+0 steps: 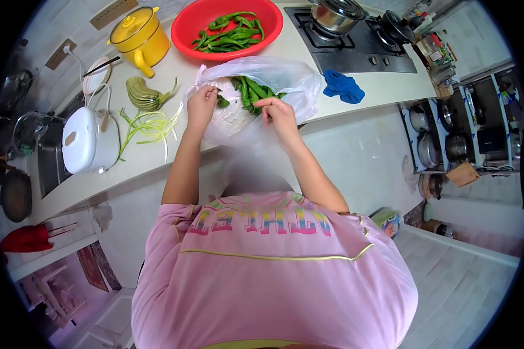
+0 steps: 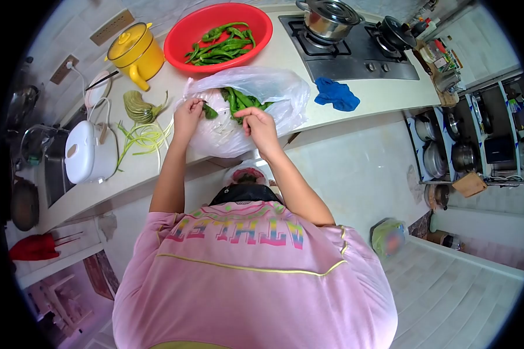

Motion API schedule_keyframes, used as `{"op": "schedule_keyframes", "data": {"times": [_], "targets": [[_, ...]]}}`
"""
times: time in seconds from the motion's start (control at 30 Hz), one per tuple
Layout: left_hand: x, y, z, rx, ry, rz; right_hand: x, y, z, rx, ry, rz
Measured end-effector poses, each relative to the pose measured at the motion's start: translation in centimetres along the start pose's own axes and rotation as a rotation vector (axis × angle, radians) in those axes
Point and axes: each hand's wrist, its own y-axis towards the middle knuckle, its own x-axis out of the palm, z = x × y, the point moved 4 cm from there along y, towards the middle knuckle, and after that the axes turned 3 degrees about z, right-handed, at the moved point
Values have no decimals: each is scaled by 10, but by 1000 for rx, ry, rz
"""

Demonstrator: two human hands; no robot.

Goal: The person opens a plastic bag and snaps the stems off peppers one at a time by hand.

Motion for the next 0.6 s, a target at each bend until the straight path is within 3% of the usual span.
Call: {"op": "schedule_keyframes", "data": {"times": [0.1,0.17,0.3,0.4,0.6], "targets": [[0,-9,10,-163,-393,-41,14,22,12,-152,-219,18],[1,-4,-2,-167,-374,-34,26,34,16,-270,-436,64],[-4,-9,7,-210,-506,-39,40,35,13,-278,-523,39],[-5,-25,29,-234,-475,-201,48,33,17,-319,-374,92],[-1,-44,50,-376,-857,-414,46,34,23,-214,-190,-1]]}}
